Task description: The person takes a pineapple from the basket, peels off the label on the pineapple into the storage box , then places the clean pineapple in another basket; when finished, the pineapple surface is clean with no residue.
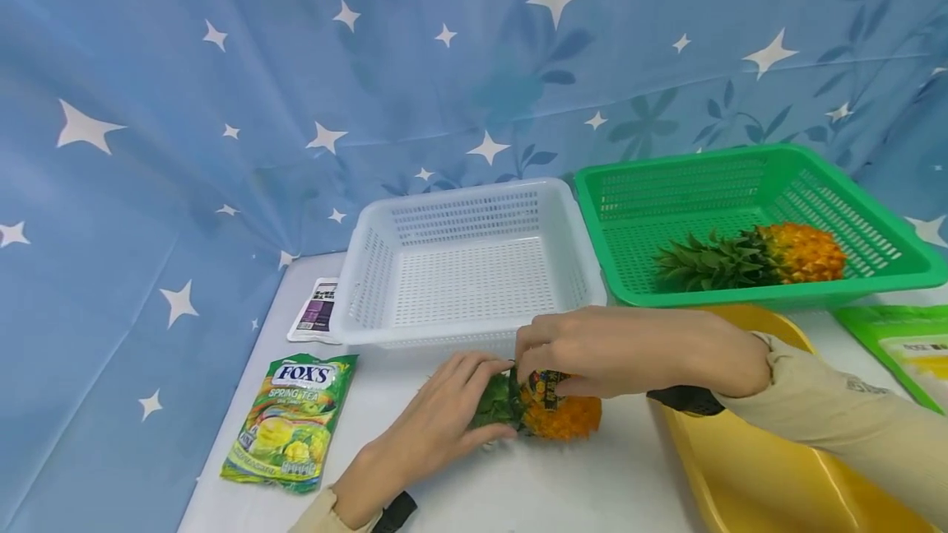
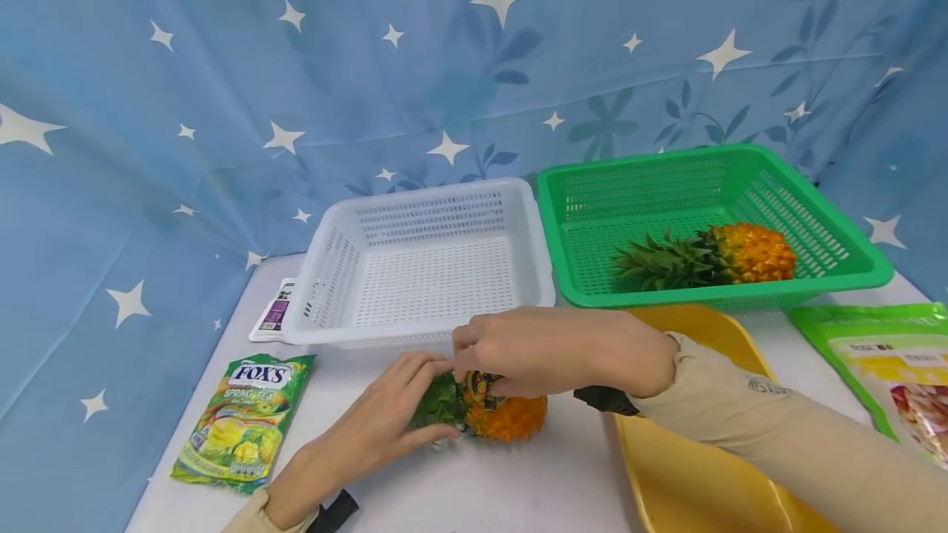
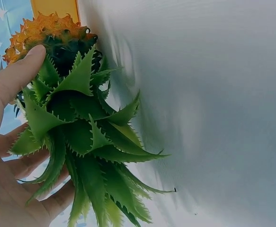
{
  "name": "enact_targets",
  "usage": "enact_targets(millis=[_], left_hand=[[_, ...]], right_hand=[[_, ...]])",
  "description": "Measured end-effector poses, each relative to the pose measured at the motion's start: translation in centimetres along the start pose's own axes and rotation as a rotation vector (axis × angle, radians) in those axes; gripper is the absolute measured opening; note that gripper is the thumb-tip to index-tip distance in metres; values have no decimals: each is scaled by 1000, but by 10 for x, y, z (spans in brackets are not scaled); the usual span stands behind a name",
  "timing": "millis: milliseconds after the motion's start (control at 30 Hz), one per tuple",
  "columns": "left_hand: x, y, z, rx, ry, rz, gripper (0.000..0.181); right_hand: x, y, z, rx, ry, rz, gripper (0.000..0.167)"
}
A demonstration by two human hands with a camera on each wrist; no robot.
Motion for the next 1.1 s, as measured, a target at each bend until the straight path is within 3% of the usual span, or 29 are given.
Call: enact_targets(millis=[833,1100], left_hand=[[-4,3,-3,19,-49,-47,69],[-3,3,-3,18,-40,-39,67]], right_hand=[[-16,16,14,46,84,-120,27],[-18,13,9,110,21,-43,20]])
Point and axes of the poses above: each hand's wrist, its own x-axis away from the middle knuckle, its own y-axis out of the palm, z = x × y, the point moved 6 cm from there along -x, towards the middle knuckle, and after that the axes turned 13 degrees about -y, right-handed, at the moved point
